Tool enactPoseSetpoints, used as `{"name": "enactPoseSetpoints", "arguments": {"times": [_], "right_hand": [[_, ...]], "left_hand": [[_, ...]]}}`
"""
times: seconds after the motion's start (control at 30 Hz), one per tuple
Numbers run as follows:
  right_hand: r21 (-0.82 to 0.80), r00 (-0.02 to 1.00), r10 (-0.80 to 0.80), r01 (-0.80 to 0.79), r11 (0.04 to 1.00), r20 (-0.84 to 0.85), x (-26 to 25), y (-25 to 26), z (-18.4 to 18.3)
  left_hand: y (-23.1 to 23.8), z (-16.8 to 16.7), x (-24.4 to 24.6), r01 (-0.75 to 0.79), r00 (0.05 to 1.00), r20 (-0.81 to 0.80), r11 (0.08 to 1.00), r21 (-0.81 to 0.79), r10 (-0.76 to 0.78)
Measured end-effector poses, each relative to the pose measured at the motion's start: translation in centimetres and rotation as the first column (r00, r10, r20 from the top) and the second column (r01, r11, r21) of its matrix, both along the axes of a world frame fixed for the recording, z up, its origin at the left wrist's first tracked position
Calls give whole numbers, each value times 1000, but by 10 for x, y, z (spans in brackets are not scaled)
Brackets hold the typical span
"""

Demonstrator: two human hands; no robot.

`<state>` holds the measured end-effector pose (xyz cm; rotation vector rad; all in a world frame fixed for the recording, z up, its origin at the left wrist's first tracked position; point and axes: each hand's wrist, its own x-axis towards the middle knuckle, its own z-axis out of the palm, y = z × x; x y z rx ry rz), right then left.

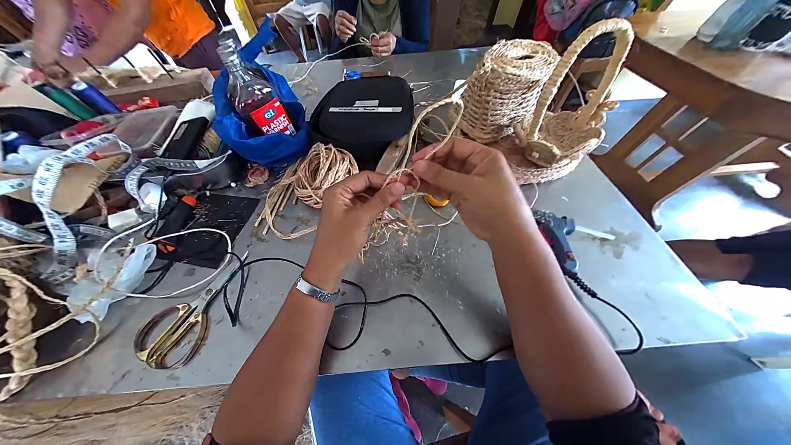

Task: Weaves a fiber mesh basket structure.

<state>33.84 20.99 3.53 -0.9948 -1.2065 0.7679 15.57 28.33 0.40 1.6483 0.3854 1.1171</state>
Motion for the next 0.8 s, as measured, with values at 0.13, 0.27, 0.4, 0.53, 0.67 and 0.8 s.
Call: {"name": "enactPoseSetpoints", "arguments": {"times": [0.13, 0.27, 0.4, 0.53, 0.67, 0.8], "right_hand": [[23, 992, 41, -44, 999, 116, 1, -3, 2], [210, 941, -98, 30, 977, 325, 0, -1, 0], [406, 851, -283, 90, 909, 444, -3, 1, -2], [338, 943, -89, -26, 941, 320, -10, 1, -3], [90, 979, 202, -198, 976, -35, -16, 3, -5], [4, 982, 183, -184, 983, 55, -14, -1, -2]], "left_hand": [[2, 0, -1, -28, 1000, 1, 1000, -9, 28], [-2, -1, -2, -6, 1000, -9, 1000, 12, 6], [-2, 3, -6, 5, 1000, 0, 1000, 12, -5], [-1, 5, -4, 15, 999, 29, 995, -96, -12], [-2, 4, -3, 42, 998, 45, 990, -138, -37], [-3, 4, -2, 2, 1000, 7, 993, -121, -1]]}}
